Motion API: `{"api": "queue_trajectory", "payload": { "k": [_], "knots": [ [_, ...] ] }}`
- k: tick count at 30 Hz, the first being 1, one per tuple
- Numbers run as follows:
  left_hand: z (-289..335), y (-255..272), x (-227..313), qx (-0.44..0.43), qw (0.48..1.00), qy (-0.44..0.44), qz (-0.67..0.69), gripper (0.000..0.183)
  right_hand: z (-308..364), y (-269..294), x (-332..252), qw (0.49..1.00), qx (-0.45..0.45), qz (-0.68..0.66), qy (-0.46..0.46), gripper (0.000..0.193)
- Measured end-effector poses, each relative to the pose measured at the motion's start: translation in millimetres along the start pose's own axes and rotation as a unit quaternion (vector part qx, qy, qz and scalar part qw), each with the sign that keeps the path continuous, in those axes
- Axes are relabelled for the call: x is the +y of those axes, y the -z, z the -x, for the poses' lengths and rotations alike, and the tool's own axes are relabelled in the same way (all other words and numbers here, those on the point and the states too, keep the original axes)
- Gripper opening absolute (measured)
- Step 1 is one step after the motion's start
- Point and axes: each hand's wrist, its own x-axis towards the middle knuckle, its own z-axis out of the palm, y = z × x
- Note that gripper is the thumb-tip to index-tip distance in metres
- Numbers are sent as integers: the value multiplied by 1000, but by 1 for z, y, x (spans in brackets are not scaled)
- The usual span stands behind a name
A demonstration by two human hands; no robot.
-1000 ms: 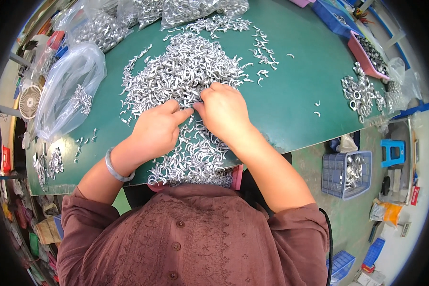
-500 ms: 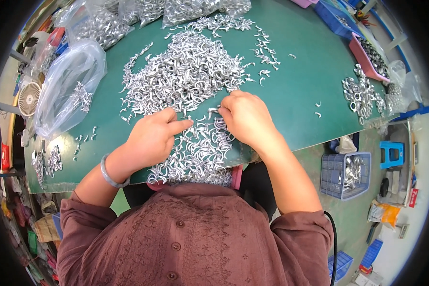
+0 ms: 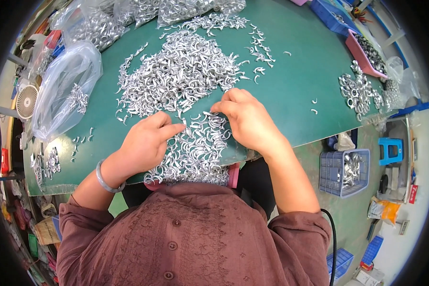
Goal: The person sorts small metal components by picking them up from a pile and placing them into smaller grouped piles on the table.
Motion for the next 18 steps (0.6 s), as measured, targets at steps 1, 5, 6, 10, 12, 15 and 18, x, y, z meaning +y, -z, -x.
{"api": "queue_trajectory", "payload": {
  "k": [1,5,6,10,12,15,18],
  "knots": [
    [0,0,0,-1,1000,-7,3,43,0,-1,1,1000,5,16,10,23],
    [3,-1,0,13,1000,-26,9,41,-1,-2,7,997,30,72,-6,23],
    [4,-1,0,13,1000,-25,9,41,-1,-3,5,997,35,63,-18,22],
    [7,0,0,9,1000,-23,16,40,-1,-5,3,998,12,62,-4,17],
    [7,0,0,12,999,-27,14,40,-4,-7,5,997,11,71,-4,16],
    [7,0,0,17,999,-29,15,40,-6,-6,9,996,7,87,-14,15],
    [8,1,-1,13,999,-25,19,40,-5,-4,12,996,1,90,-25,14]
  ]
}}
